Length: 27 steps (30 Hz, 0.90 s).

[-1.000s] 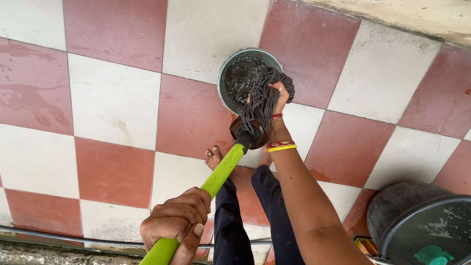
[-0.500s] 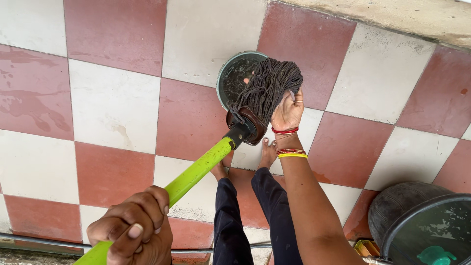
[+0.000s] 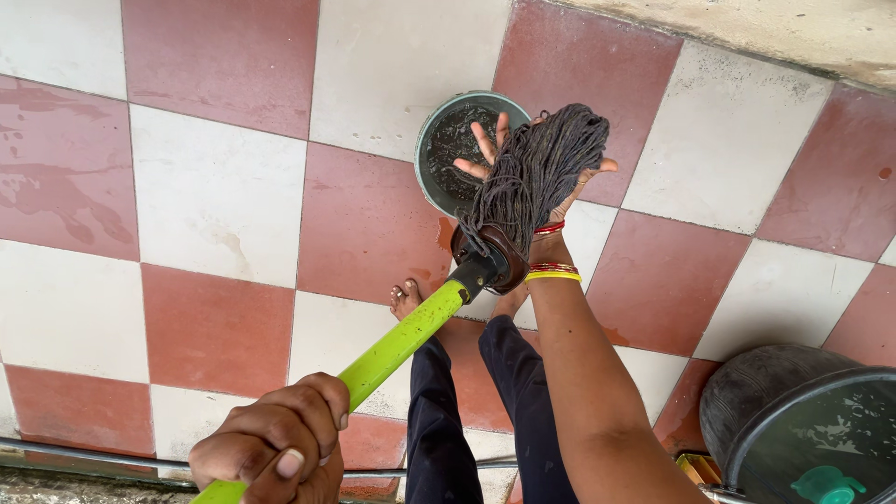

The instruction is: The person mops a tiled floor using a mop and a bucket, rinsing and wringing the mop head by hand in the water.

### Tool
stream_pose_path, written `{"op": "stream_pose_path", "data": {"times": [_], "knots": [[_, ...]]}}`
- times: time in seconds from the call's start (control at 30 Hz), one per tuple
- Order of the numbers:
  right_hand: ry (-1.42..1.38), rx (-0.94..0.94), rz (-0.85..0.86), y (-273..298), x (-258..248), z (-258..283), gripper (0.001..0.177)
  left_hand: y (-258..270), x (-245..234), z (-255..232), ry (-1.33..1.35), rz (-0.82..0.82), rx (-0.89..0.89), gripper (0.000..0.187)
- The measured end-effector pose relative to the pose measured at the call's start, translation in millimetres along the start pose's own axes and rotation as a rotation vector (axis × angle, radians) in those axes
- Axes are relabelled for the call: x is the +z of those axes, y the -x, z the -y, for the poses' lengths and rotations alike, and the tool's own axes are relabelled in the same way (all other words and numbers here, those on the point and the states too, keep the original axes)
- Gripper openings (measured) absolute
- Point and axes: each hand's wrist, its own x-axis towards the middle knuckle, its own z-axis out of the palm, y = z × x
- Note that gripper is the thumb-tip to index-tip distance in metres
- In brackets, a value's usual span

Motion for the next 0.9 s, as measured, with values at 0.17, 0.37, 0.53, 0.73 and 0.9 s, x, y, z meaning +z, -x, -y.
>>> {"op": "stream_pose_path", "data": {"times": [0.17, 0.37, 0.53, 0.73, 0.9], "knots": [[-0.071, -0.025, -0.248, 3, -17, 18, 0.081, -13, 14, -3, -0.131, 0.149, -0.021, 0.037], [0.376, 0.088, -0.828, -1, -65, 21, 0.031, -26, 40, 0, -0.272, 0.386, -0.016, 0.031], [0.564, -0.010, -1.210, -6, -69, 8, 0.018, -27, 52, 24, -0.215, 0.458, -0.003, 0.030], [0.434, 0.064, -0.867, -11, -48, 12, 0.033, -29, 50, 28, -0.207, 0.437, 0.010, 0.032], [0.320, 0.028, -0.795, 13, -26, 23, 0.058, -30, 39, 19, -0.206, 0.285, -0.014, 0.034]]}}
